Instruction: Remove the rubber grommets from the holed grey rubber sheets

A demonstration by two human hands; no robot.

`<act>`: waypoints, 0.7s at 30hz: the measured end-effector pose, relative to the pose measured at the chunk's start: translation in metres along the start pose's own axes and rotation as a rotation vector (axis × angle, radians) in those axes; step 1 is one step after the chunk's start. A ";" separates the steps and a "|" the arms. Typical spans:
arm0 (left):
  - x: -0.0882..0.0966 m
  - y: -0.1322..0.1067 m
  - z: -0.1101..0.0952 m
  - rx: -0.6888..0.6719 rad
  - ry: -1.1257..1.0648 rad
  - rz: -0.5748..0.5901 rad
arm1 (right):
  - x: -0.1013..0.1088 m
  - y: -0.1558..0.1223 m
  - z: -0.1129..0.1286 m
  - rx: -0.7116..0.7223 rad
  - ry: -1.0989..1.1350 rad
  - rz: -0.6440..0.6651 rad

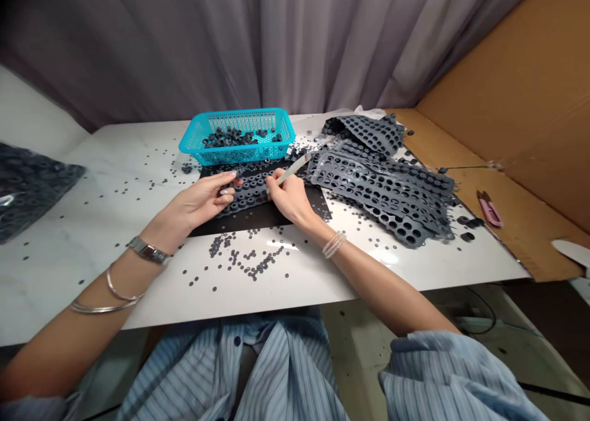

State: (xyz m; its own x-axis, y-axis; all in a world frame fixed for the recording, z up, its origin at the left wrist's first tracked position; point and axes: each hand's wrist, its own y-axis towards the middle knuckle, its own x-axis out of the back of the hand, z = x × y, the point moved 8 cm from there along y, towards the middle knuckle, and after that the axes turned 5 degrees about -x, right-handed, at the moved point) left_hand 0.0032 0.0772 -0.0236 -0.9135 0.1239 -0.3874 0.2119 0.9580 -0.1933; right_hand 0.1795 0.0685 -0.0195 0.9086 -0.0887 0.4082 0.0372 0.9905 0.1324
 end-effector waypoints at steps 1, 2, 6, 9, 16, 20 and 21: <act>-0.002 0.000 0.005 0.040 -0.045 0.006 | 0.003 0.001 -0.003 -0.018 0.021 -0.017; -0.004 0.000 0.008 0.068 -0.080 0.007 | 0.006 0.003 -0.006 -0.031 0.034 -0.032; -0.010 -0.005 0.014 0.131 -0.161 -0.002 | 0.010 0.006 -0.010 -0.041 0.036 -0.057; -0.015 -0.007 0.015 0.146 -0.193 0.023 | 0.010 0.007 -0.010 -0.042 0.014 -0.064; -0.017 -0.007 0.019 0.186 -0.259 0.034 | 0.011 0.006 -0.008 -0.039 -0.010 -0.073; -0.017 -0.010 0.016 0.194 -0.292 0.013 | 0.010 0.006 -0.007 -0.025 0.005 -0.070; -0.016 -0.010 0.014 0.181 -0.314 0.007 | 0.008 0.006 -0.006 -0.011 0.003 -0.065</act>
State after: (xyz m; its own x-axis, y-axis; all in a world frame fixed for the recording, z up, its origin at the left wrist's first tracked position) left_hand 0.0209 0.0622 -0.0281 -0.7666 0.0179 -0.6418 0.3017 0.8924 -0.3354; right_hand 0.1898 0.0741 -0.0207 0.9056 -0.1522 0.3959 0.1005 0.9838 0.1483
